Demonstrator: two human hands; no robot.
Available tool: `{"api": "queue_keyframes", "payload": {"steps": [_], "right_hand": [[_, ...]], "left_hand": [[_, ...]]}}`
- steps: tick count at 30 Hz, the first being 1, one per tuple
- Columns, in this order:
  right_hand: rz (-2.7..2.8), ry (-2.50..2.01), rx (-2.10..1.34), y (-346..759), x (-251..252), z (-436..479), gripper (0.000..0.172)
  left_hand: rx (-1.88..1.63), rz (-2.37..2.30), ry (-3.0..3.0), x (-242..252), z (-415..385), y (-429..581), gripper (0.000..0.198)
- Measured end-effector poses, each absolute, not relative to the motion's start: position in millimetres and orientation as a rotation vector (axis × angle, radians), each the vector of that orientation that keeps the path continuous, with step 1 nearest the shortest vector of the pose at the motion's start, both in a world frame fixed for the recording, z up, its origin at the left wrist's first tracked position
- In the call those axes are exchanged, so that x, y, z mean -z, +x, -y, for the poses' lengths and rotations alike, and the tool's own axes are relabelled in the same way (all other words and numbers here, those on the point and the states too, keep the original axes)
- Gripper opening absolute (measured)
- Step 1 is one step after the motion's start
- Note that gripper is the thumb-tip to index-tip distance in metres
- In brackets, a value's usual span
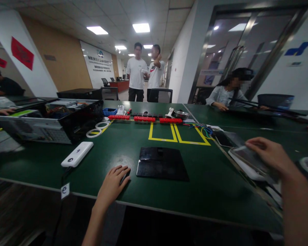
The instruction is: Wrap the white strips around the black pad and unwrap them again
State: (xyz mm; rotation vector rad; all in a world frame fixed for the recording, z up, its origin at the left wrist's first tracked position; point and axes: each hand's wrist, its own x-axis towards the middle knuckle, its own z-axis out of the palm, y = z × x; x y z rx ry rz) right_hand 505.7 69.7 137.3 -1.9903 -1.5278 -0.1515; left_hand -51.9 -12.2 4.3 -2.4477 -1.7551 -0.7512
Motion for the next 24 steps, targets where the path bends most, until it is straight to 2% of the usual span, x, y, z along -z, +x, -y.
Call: {"api": "queue_keyframes", "payload": {"steps": [3,6,9,12,17,24], "right_hand": [[1.498,-1.815,-0.030,464.3,-166.7,-51.9,0.007],[1.656,-1.590,-0.354,420.3,-182.9,-37.0,0.021],[1.988,-1.390,-0.809,367.5,-175.8,-32.8,0.034],[2.267,-1.196,-1.107,309.7,-146.9,-42.4,0.025],[2.443,-1.134,-1.032,242.8,-89.1,-71.6,0.008],[2.406,-1.186,-0.826,217.3,-62.5,-85.7,0.008]], "left_hand": [[0.765,1.753,-2.451,-3.5,12.0,-52.7,0.034],[0.760,1.758,-2.451,-2.8,11.6,-53.0,0.034],[0.749,1.763,-2.452,-2.3,10.8,-53.1,0.034],[0.747,1.774,-2.448,-2.7,11.0,-52.7,0.034],[0.780,1.772,-2.451,-5.7,13.3,-51.0,0.032],[0.748,1.786,-2.406,-4.0,9.5,-51.6,0.031]]}}
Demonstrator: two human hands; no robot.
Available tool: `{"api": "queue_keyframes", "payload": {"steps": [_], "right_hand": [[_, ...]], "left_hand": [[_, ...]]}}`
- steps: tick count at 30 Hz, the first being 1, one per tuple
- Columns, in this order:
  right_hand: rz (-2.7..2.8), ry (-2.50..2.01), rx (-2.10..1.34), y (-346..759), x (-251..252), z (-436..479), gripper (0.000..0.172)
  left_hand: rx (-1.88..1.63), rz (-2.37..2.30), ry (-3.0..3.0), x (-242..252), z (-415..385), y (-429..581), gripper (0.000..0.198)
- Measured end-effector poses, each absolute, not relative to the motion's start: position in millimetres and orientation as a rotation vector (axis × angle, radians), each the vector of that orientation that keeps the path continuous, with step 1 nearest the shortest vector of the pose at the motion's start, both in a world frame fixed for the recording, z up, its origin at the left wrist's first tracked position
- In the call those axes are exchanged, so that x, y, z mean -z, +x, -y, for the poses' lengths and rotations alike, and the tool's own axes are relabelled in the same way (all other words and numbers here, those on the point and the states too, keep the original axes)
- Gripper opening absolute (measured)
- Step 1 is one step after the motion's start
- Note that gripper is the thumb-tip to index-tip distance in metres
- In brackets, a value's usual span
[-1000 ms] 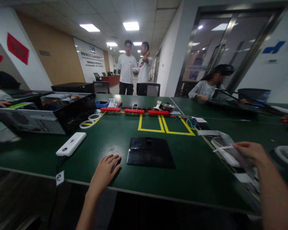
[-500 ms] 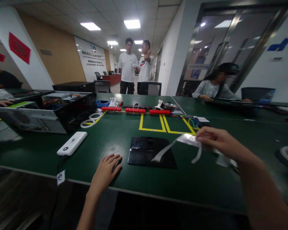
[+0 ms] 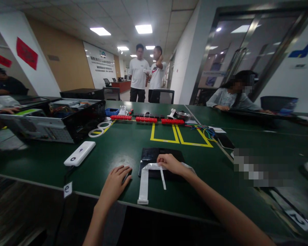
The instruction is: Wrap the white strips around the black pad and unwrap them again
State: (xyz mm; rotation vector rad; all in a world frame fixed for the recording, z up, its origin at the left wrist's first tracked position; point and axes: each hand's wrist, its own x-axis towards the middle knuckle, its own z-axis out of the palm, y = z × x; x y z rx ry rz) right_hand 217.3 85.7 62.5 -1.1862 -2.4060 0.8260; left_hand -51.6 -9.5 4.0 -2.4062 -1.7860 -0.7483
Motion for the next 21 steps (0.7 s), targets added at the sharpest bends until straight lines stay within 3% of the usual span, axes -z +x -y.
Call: {"api": "queue_keyframes", "payload": {"steps": [7,15,21], "right_hand": [[2.396,-1.211,-0.631,209.7,-51.7,-80.9,0.010],[2.435,-1.261,-0.449,204.5,-45.4,-75.8,0.011],[2.454,-1.352,-0.319,201.6,-44.9,-68.7,0.012]], "left_hand": [[0.788,1.719,-2.366,-9.5,10.3,-9.0,0.034],[0.650,1.567,-2.604,-11.2,8.7,57.5,0.061],[0.593,1.585,-2.610,-5.7,7.1,56.6,0.068]]}}
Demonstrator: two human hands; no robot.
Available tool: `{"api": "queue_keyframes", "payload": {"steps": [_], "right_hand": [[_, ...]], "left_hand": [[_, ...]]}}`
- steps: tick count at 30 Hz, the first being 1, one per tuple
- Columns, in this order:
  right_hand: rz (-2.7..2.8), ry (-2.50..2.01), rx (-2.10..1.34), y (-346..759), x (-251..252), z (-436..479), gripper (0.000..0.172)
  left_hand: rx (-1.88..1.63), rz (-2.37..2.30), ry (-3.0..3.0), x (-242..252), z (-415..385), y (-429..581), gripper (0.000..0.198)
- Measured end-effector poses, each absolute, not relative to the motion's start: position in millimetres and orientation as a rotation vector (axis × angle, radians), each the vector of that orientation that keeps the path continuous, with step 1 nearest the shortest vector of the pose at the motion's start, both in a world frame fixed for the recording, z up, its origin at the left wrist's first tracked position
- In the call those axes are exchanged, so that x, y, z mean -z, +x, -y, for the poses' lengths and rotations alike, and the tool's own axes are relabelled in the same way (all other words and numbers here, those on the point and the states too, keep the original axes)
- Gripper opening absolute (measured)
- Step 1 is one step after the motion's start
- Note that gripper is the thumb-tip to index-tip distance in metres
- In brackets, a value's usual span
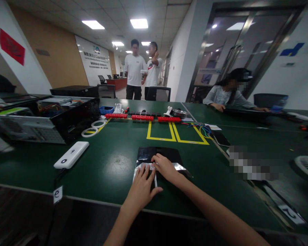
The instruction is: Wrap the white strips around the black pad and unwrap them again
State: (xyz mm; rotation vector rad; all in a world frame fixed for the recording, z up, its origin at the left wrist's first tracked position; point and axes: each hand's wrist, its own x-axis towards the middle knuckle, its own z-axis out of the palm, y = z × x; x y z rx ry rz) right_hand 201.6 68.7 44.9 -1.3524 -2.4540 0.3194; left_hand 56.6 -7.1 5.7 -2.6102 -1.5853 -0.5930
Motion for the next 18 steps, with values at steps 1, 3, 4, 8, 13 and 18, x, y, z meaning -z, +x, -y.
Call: {"api": "queue_keyframes", "payload": {"steps": [1,3,4,8,13,18], "right_hand": [[2.457,-1.370,-0.300,202.6,-45.7,-67.9,0.012],[2.464,-1.400,-0.267,208.3,-48.5,-66.7,0.011],[2.466,-1.413,-0.248,213.2,-50.3,-66.4,0.010],[2.419,-1.569,-0.136,247.4,-57.3,-66.2,0.008],[2.224,-1.766,-0.360,295.5,-57.0,-65.9,0.017],[2.140,-1.631,-0.739,310.6,-52.1,-62.0,0.023]], "left_hand": [[0.590,1.590,-2.610,-5.5,7.4,56.4,0.069],[0.587,1.597,-2.616,-5.3,7.7,56.4,0.067],[0.588,1.600,-2.620,-5.0,7.6,56.4,0.066],[0.612,1.603,-2.635,-3.1,7.5,56.1,0.066],[0.658,1.590,-2.649,-2.5,9.4,56.1,0.065],[0.638,1.579,-2.646,-3.5,9.3,56.1,0.062]]}}
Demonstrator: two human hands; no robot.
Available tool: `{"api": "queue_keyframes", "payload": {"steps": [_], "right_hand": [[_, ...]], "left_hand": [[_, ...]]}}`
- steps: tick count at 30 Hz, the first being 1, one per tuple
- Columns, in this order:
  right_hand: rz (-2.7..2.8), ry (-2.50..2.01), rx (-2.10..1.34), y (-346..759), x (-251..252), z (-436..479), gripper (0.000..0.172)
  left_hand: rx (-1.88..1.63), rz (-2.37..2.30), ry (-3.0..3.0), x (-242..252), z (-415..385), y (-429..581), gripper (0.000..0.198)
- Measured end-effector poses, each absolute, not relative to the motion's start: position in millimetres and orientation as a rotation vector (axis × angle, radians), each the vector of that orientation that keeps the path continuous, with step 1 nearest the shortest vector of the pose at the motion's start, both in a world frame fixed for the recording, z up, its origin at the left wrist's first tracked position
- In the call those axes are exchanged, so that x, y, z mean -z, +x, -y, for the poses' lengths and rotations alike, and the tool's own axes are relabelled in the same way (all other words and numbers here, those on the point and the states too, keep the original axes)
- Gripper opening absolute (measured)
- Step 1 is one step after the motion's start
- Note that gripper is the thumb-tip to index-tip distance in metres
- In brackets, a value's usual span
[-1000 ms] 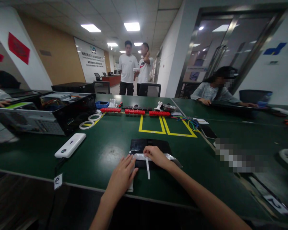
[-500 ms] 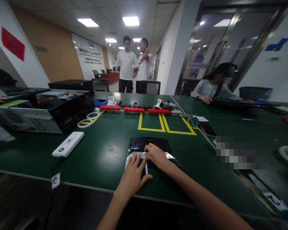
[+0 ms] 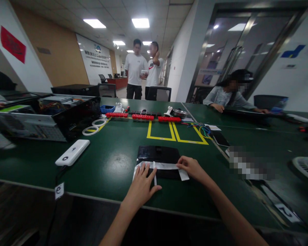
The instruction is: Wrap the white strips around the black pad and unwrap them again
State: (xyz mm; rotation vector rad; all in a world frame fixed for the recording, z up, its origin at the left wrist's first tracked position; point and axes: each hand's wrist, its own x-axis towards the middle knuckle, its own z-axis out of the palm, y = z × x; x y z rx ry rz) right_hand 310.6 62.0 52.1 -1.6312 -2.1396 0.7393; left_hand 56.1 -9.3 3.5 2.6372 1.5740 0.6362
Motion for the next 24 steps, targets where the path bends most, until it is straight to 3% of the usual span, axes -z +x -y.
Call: {"api": "queue_keyframes", "payload": {"steps": [18,24], "right_hand": [[2.151,-1.841,-0.431,304.2,-43.7,-48.4,0.016],[2.262,-1.694,0.043,274.8,-64.2,-39.8,0.028]], "left_hand": [[-0.647,-1.529,2.600,-12.4,16.8,41.7,0.064],[-0.950,-1.808,2.238,-17.3,6.2,-29.5,0.043]]}}
